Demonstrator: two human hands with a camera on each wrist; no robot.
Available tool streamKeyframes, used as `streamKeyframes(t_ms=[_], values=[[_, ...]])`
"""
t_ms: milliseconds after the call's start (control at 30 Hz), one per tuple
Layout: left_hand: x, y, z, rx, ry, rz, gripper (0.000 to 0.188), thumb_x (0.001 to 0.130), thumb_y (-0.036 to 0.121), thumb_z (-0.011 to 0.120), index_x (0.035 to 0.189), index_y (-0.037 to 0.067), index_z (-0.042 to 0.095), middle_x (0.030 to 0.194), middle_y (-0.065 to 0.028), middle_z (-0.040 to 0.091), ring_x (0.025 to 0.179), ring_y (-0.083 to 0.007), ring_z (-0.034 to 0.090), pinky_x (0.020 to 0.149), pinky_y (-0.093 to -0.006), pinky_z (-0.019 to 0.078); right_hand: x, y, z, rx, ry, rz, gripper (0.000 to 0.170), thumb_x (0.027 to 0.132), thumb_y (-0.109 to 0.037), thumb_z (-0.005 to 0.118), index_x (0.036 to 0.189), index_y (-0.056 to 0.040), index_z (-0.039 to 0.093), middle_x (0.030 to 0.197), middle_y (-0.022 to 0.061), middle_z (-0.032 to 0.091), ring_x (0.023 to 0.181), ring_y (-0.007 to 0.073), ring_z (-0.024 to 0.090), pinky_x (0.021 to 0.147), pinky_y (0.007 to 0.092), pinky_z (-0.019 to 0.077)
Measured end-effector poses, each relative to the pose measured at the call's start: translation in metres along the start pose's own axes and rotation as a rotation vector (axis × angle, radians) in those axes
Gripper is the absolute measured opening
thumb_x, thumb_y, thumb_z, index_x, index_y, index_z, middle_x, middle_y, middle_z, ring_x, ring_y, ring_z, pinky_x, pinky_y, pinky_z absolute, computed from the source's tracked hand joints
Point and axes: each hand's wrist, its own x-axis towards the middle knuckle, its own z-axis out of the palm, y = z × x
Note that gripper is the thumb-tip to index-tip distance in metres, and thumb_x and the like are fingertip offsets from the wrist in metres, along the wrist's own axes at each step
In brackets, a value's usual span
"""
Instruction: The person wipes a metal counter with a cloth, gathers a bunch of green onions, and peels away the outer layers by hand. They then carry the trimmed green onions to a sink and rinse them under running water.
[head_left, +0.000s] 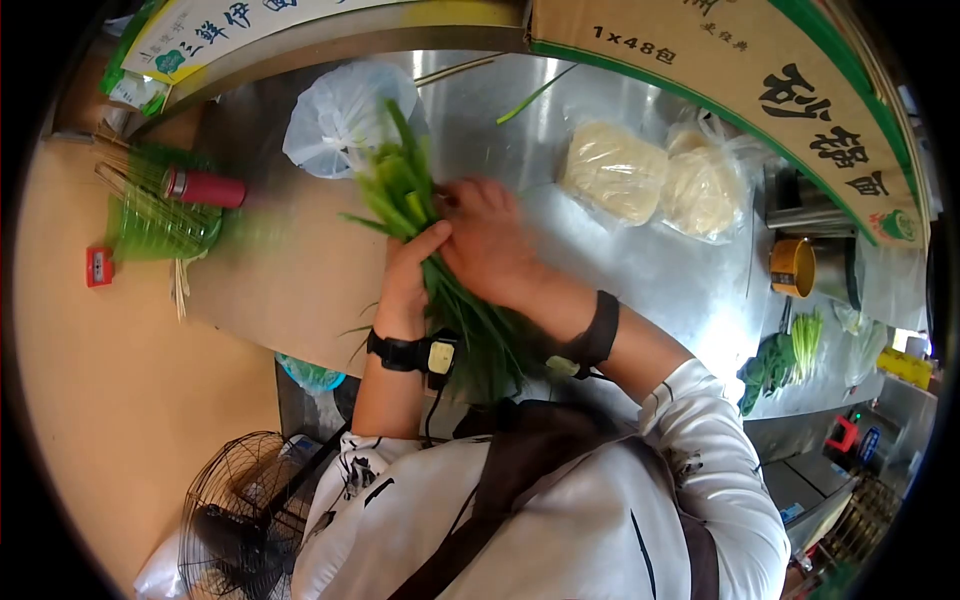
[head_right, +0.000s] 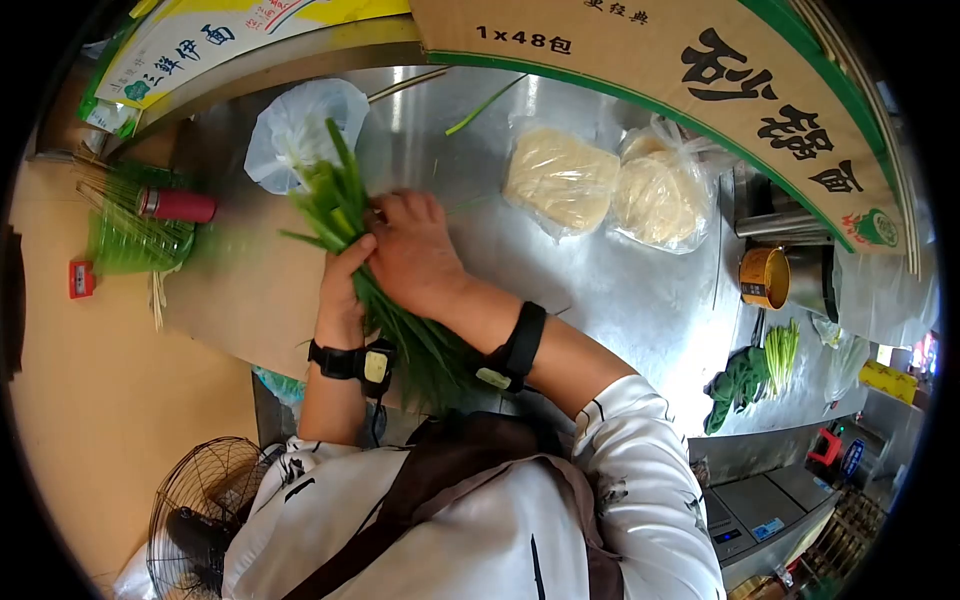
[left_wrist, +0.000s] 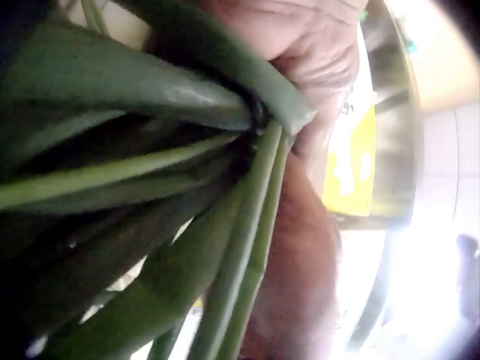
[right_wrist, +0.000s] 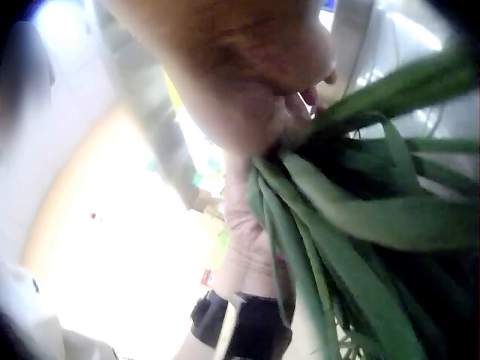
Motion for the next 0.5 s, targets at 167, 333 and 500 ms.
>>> streamKeyframes(t_ms=[167, 333, 500], values=[[-0.013, 0.014, 0.002, -0.318, 0.235, 0.058, 0.039, 0.081, 0.014, 0.060, 0.117, 0.001, 0.052, 0.106, -0.0077, 0.058, 0.099, -0.0212, 0.055, 0.086, -0.0325, 0.0455, 0.017, -0.008, 0.005, 0.192, -0.103, -0.118, 0.035, 0.084, -0.020, 0.056, 0.112, 0.0007, 0.059, 0.121, 0.0155, 0.052, 0.116, 0.0338, 0.046, 0.102, 0.0447, 0.0338], [-0.021, 0.020, -0.045, -0.467, 0.059, 0.183, 0.035, 0.082, 0.015, 0.059, 0.114, 0.004, 0.049, 0.089, -0.0039, 0.053, 0.081, -0.0159, 0.052, 0.083, -0.0339, 0.0425, 0.086, 0.096, -0.009, 0.193, -0.331, 0.252, 0.040, 0.085, -0.021, 0.062, 0.121, -0.0023, 0.055, 0.121, 0.0149, 0.057, 0.105, 0.0249, 0.059, 0.087, 0.0343, 0.0476], [-0.071, 0.048, -0.045, -0.426, -0.032, 0.352, 0.038, 0.081, 0.011, 0.057, 0.114, 0.007, 0.038, 0.085, -0.0007, 0.043, 0.076, -0.0131, 0.045, 0.085, -0.0332, 0.0400, 0.101, 0.179, 0.023, -0.561, -0.275, 0.247, 0.029, 0.085, -0.010, 0.050, 0.112, -0.0042, 0.058, 0.121, 0.0180, 0.054, 0.108, 0.0320, 0.057, 0.090, 0.0393, 0.0480]])
